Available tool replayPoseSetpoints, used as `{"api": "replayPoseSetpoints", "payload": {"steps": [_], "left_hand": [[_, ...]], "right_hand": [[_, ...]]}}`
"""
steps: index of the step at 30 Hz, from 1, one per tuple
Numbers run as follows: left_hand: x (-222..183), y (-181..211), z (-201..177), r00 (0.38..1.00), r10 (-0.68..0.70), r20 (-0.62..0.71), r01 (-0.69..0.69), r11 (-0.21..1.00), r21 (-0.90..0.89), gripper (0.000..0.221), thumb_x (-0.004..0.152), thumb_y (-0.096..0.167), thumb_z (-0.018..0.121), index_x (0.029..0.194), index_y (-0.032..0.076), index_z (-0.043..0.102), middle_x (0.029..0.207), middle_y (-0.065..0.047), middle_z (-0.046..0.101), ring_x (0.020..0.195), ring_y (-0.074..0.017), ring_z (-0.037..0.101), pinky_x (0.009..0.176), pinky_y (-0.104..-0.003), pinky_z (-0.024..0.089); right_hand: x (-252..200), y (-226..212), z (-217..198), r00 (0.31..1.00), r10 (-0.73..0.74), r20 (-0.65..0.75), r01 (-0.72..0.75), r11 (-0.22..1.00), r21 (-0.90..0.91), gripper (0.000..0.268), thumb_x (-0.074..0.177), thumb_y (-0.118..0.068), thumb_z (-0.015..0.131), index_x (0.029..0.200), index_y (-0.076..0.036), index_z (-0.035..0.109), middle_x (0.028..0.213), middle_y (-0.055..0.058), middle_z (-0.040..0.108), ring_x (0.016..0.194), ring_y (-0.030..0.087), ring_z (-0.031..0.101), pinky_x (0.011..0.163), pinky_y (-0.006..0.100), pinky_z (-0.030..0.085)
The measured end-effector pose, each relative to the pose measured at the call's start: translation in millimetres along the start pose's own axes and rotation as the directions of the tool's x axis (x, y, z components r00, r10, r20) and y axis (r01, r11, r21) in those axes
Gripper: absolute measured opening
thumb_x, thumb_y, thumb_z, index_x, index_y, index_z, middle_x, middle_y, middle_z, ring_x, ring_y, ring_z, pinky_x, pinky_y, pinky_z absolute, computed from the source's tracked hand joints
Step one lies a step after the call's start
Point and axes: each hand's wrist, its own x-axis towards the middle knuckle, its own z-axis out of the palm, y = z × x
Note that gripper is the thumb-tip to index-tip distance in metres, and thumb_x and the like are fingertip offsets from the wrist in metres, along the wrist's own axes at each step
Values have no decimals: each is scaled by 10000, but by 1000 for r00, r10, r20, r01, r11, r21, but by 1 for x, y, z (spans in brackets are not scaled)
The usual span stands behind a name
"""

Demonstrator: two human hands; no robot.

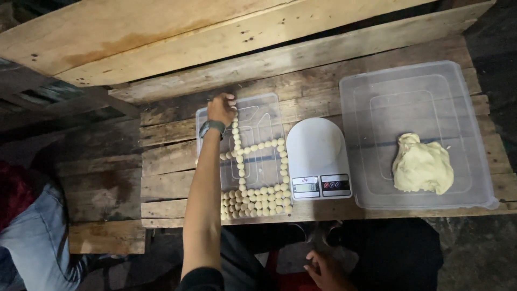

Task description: The person portions dough from a bulk mass, weighs each piece on a digital scale, rolls it into a ball between their palms, and places it into a clear plastic tray. The process repeats continuously throughout the clip.

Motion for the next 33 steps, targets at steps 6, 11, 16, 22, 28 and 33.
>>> {"api": "replayPoseSetpoints", "payload": {"steps": [6, 11, 16, 22, 28, 33], "left_hand": [[-19, 47, -26, 998, -36, 46, 28, 987, 158, 445, 779, -48, 549, 1128, 200, 671, 877, -141, 760, 843, -370, 729, 718, -468, 545], [-53, 69, -50, 932, 109, -347, -148, 985, -87, 240, 963, 172, 593, 1188, 210, 666, 1060, -54, 790, 974, -283, 758, 796, -421, 560], [-215, 123, -95, 964, -45, -263, -48, 941, -335, 344, 1029, 401, 544, 1165, 116, 681, 1105, -68, 713, 1010, -213, 644, 890, -354, 497], [-451, 76, 17, 993, -111, 48, 116, 759, -641, 342, 1009, 417, 565, 886, 124, 694, 933, -48, 734, 912, -169, 697, 817, -327, 550], [-551, 51, 88, 766, -295, 571, 604, 634, -483, 326, 963, 225, 639, 1249, 122, 758, 1238, -64, 803, 1144, -179, 728, 1008, -321, 534], [-531, 50, 90, 902, -176, 394, 408, 642, -649, 341, 946, 333, 652, 1163, 99, 770, 1091, -96, 837, 1042, -162, 752, 953, -288, 536]], "right_hand": [[5, 8, 4, 982, -93, -167, 85, 995, -51, 200, 872, -337, 788, 1032, -282, 682, 864, -60, 695, 834, 108, 677, 783, 296, 521], [-12, -5, -14, 773, -371, -515, 264, 926, -271, 183, 776, -500, 748, 699, -341, 700, 647, -121, 754, 603, 130, 722, 583, 380, 476], [-39, -45, -161, 496, -461, -736, 451, 861, -235, 276, 772, -189, 781, 644, -190, 537, 728, 6, 638, 664, 159, 600, 649, 336, 454], [-35, -59, -312, 540, -275, -795, -35, 937, -348, 375, 945, -381, 643, 1175, -96, 565, 844, 186, 695, 836, 453, 660, 744, 542, 474], [-13, -94, -333, 637, -209, -742, -236, 864, -445, 574, 890, -405, 660, 1272, -21, 469, 1008, 303, 695, 991, 559, 634, 816, 643, 484], [34, -75, -354, 643, -118, -757, -340, 842, -419, 528, 927, -397, 687, 1278, -39, 520, 1095, 285, 700, 1103, 518, 626, 907, 624, 475]]}}
